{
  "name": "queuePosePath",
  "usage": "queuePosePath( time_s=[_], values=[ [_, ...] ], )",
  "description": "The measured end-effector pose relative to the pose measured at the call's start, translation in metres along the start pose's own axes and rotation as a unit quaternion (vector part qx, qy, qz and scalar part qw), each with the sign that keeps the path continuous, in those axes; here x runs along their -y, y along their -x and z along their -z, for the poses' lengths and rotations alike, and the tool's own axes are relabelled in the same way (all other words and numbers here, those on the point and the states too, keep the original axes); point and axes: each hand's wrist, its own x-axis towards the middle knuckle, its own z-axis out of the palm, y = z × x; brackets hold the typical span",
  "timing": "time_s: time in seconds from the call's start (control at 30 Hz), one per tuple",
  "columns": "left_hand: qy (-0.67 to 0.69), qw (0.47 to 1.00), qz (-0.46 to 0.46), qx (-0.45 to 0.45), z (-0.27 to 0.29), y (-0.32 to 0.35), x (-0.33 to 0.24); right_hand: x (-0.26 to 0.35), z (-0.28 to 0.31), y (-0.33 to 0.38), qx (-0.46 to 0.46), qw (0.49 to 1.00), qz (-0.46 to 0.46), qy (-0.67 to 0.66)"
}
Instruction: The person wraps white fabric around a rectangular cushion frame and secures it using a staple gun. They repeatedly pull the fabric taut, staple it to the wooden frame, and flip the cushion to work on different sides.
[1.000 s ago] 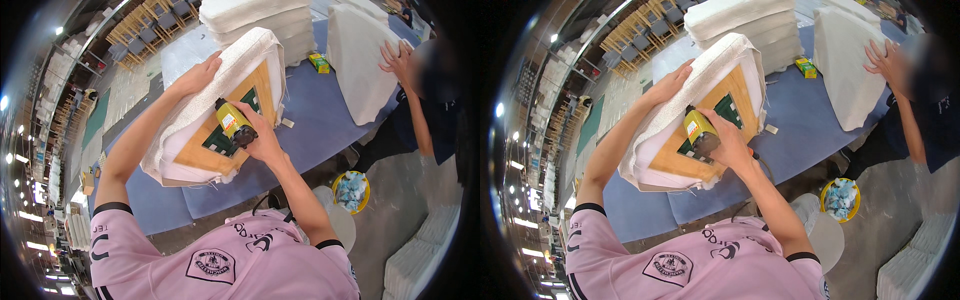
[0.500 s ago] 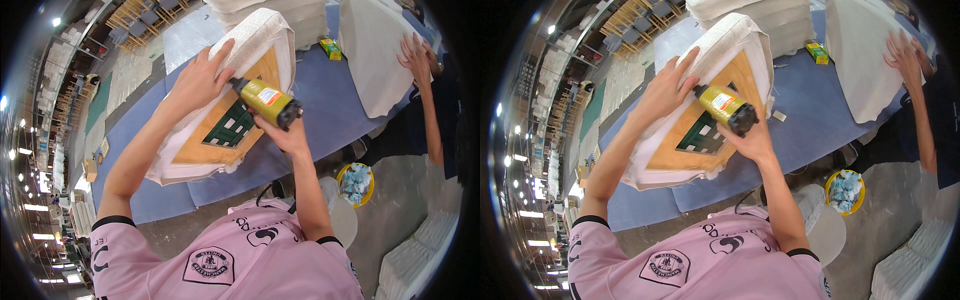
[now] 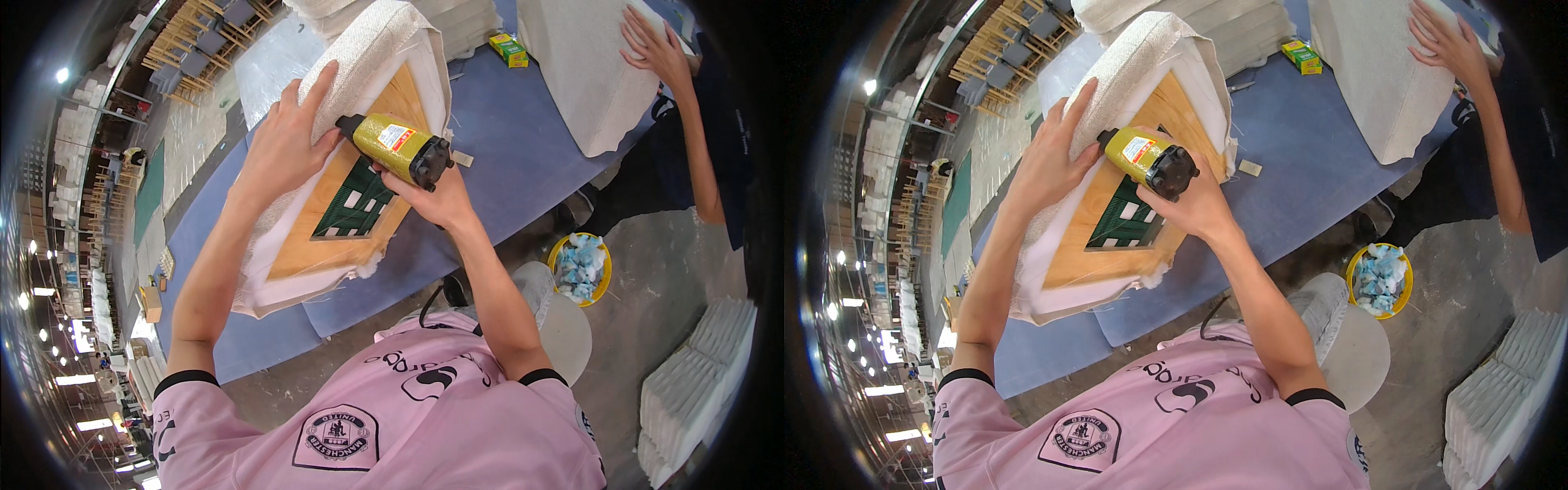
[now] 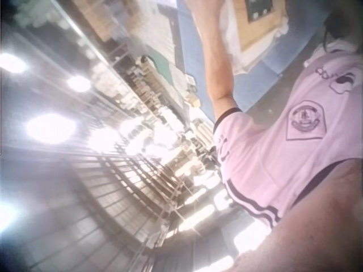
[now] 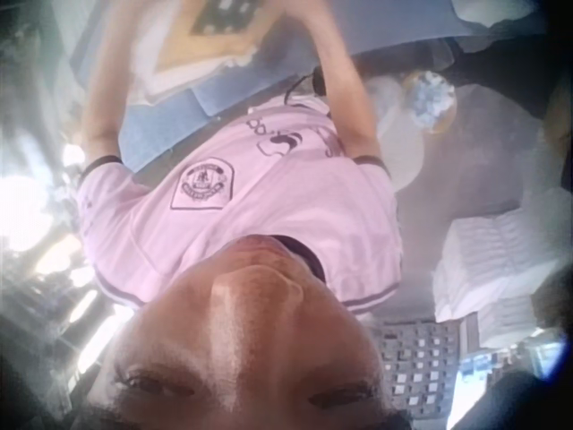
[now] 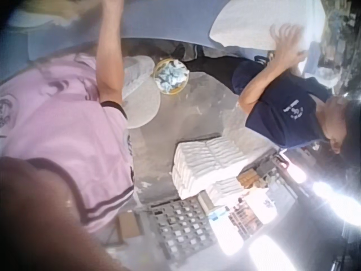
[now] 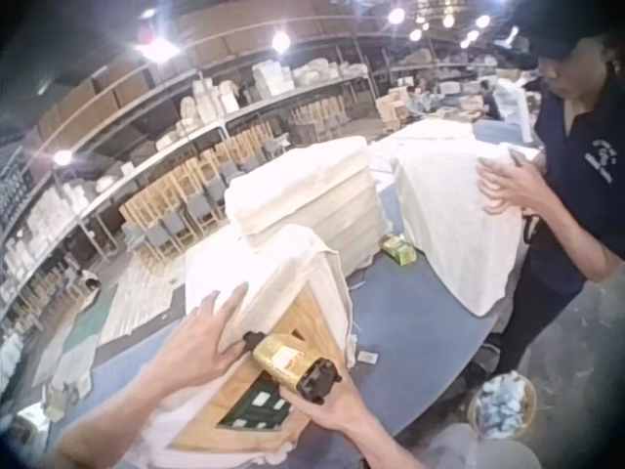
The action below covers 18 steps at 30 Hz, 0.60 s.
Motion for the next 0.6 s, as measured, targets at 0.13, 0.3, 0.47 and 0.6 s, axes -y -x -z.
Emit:
queuePosePath(
  time_s=[0.13,0.3,0.47,0.6],
  values=[
    [0.0,1.0,0.003,-0.006,0.0,-0.004,-0.001,0.006,0.001,-0.001,0.017,0.998,-0.01,0.052],
    [-0.029,0.999,-0.02,-0.035,-0.005,0.0,-0.006,0.001,0.001,0.006,0.066,0.997,0.023,-0.013],
    [-0.01,0.998,0.002,0.059,0.013,-0.008,-0.012,-0.002,-0.004,0.01,0.03,0.997,0.031,0.067],
    [0.167,0.967,-0.087,0.171,0.031,-0.011,0.055,0.001,-0.012,0.037,0.077,0.986,0.119,0.083]
  ],
)
